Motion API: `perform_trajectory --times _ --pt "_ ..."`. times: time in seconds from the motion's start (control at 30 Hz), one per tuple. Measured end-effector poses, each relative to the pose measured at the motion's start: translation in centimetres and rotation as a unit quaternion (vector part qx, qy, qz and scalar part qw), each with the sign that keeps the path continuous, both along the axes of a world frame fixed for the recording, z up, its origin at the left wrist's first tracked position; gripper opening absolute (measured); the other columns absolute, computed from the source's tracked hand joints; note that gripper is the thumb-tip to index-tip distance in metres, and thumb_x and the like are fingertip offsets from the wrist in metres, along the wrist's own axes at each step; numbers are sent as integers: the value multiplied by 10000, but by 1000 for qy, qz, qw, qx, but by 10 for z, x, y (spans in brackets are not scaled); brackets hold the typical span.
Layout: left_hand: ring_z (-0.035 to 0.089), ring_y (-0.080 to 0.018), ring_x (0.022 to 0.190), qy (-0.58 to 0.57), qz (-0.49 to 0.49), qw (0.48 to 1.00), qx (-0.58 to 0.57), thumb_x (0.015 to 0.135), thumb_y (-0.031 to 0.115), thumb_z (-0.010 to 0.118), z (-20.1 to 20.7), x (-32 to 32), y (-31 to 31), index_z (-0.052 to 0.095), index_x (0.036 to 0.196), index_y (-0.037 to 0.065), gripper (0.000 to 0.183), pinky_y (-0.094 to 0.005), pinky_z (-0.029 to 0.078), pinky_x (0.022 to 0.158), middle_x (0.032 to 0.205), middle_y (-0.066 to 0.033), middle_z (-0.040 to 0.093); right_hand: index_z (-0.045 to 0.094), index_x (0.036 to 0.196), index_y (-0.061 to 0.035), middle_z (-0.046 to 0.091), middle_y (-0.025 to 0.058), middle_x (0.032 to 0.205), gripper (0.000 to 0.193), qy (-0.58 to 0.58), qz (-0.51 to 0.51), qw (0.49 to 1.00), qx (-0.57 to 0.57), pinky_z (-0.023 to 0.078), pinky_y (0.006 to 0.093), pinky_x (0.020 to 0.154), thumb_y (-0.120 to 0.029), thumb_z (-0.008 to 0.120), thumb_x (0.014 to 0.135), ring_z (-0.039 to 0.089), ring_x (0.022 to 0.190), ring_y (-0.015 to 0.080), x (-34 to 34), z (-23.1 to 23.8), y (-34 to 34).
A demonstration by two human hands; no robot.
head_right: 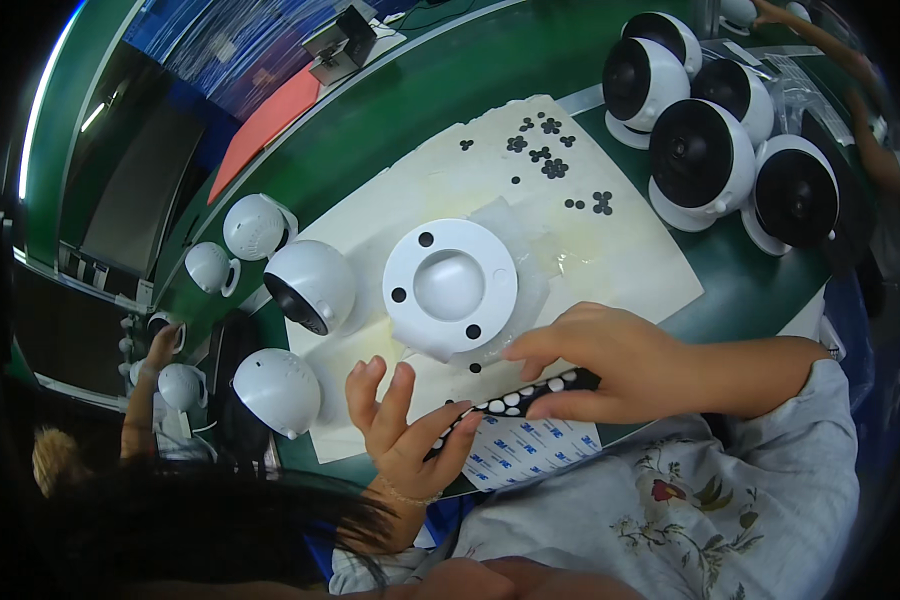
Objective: The person assembles white dome security cameras by peeling small black circular stickers from a sheet and placing them into holes on the camera base. They then pick up a camera dome, attach it to the base, and place the finished unit on the table. This process is repeated for several units.
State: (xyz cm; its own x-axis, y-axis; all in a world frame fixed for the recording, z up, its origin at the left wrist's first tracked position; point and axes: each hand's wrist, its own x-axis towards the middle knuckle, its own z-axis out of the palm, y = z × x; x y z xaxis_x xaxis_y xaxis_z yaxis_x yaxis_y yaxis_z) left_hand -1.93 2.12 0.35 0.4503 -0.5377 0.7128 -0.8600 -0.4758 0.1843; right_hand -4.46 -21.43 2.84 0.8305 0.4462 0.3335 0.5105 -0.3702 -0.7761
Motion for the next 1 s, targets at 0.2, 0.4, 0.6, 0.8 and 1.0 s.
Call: perform_trajectory --times 0.2,0.4,0.6,0.8,1.0 --pt "358 -261 1153 -18 17 1000 -10 616 230 752 -3 -1 2 650 824 181 237 -484 208 971 1191 -37 495 600 966 -80 633 62 877 254 93 -34 995 17 463 319 682 -197 665 750 600 822 240 -5 0 -1" --pt "368 -280 1163 47 32 998 -12 639 218 735 1 2 -1 645 801 164 193 -474 189 977 1212 -43 499 628 845 -97 594 33 1011 127 -289 -4 954 -79 432 354 766 -119 653 722 548 977 245 3 -7 -9" --pt "368 -312 1183 67 38 997 20 658 195 718 3 6 -5 648 776 148 145 -466 153 990 1210 -52 509 595 852 -123 555 29 1094 157 -160 -101 982 -8 313 386 891 -131 664 711 453 1101 249 26 3 -7" --pt "374 -311 1180 82 40 996 1 658 193 720 4 7 -1 655 772 139 141 -467 158 987 1207 -50 514 610 800 -133 555 -10 1092 159 -179 -2 980 -81 300 390 860 -175 706 679 454 1102 226 18 5 0" --pt "373 -305 1180 90 37 995 4 653 193 725 2 6 0 655 780 140 154 -468 163 988 1203 -43 515 623 758 -131 551 -30 1105 118 -194 -10 978 -79 300 375 863 -152 703 673 449 1107 213 18 -7 -1"
